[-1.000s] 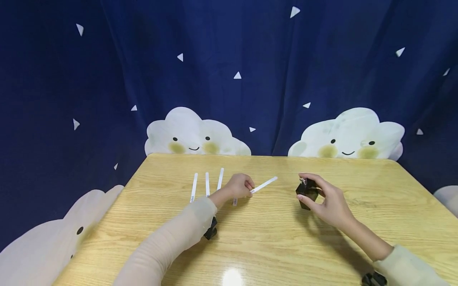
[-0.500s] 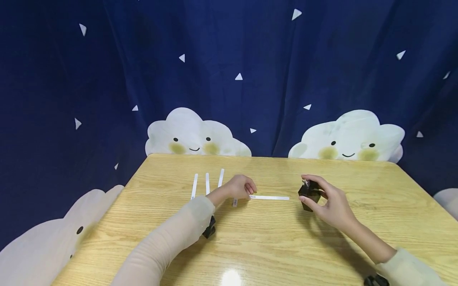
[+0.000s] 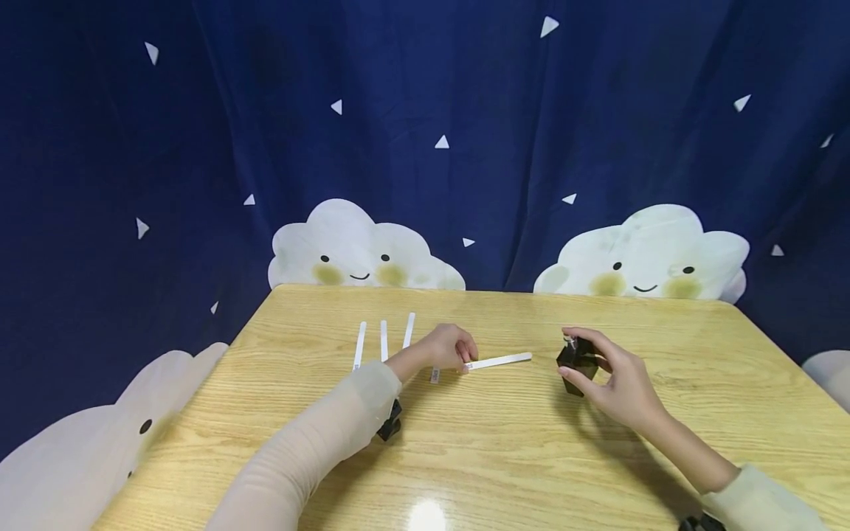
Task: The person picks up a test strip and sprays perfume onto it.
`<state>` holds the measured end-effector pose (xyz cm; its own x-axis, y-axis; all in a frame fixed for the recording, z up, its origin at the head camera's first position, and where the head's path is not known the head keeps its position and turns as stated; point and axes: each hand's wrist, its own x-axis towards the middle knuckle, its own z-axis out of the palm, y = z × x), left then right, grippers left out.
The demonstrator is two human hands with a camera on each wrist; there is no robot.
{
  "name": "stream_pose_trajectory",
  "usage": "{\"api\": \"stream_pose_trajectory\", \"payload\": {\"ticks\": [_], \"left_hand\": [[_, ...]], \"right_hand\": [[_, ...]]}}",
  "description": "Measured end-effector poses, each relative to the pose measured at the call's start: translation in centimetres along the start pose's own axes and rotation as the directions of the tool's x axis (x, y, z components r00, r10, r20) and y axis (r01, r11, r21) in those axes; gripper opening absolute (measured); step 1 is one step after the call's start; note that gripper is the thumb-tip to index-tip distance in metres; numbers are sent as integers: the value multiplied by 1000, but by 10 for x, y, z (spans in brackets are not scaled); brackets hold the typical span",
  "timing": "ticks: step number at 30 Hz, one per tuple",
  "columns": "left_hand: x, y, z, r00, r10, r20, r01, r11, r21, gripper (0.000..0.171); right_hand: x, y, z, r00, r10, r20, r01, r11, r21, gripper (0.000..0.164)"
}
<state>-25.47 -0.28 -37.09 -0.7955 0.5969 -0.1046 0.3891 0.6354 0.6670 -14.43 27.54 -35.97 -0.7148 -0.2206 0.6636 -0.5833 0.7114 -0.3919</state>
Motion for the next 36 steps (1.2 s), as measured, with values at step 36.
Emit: {"api": "stream_pose_trajectory", "payload": {"ticks": [36], "left_hand": [[-52, -12, 5, 991, -127, -41, 96, 890, -445, 5]], "right_hand": [[9, -10, 10, 999, -19, 46, 19, 1000, 14, 60]]}}
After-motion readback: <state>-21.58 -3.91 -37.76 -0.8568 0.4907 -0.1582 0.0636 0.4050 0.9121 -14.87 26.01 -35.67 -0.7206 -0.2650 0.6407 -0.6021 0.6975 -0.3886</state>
